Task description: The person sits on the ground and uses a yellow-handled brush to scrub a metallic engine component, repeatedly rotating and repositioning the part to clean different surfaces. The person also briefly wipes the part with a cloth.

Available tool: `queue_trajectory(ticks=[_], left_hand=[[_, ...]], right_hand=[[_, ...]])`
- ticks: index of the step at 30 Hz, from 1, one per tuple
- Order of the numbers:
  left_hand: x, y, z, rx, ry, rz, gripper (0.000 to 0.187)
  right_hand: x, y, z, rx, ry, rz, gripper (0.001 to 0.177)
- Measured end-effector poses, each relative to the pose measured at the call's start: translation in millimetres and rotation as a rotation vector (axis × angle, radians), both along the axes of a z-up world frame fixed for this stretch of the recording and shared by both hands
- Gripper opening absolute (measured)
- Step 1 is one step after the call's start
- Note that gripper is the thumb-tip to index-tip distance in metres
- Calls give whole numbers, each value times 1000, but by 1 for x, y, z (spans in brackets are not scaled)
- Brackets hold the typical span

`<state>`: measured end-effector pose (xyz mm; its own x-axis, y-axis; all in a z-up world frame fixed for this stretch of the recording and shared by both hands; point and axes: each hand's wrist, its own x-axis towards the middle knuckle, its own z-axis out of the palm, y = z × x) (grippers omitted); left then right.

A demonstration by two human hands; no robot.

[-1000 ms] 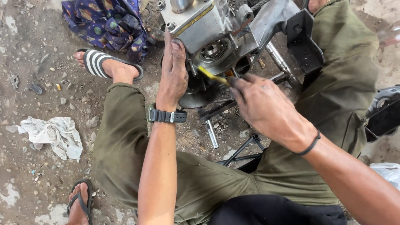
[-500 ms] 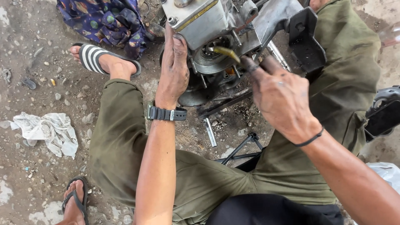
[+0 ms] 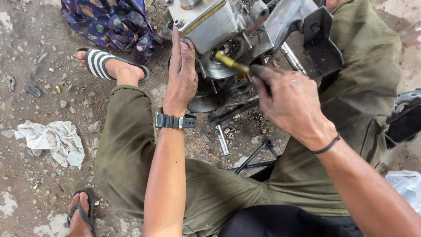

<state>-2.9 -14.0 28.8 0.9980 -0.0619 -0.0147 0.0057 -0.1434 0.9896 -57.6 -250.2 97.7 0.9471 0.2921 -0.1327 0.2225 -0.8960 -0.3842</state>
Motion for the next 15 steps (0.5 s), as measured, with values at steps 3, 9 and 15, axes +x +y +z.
queue_trajectory(ticks=[3, 9, 15], left_hand=[[0, 5, -8, 5, -125, -39, 86], [-1, 0, 1, -136, 44, -5, 95], [0, -2, 4, -42, -7, 8, 94]], right_hand=[[-1, 0, -5, 53, -257, -26, 37], [0, 1, -4, 48, -62, 10, 41], [-3, 2, 16, -19, 64, -7, 43]])
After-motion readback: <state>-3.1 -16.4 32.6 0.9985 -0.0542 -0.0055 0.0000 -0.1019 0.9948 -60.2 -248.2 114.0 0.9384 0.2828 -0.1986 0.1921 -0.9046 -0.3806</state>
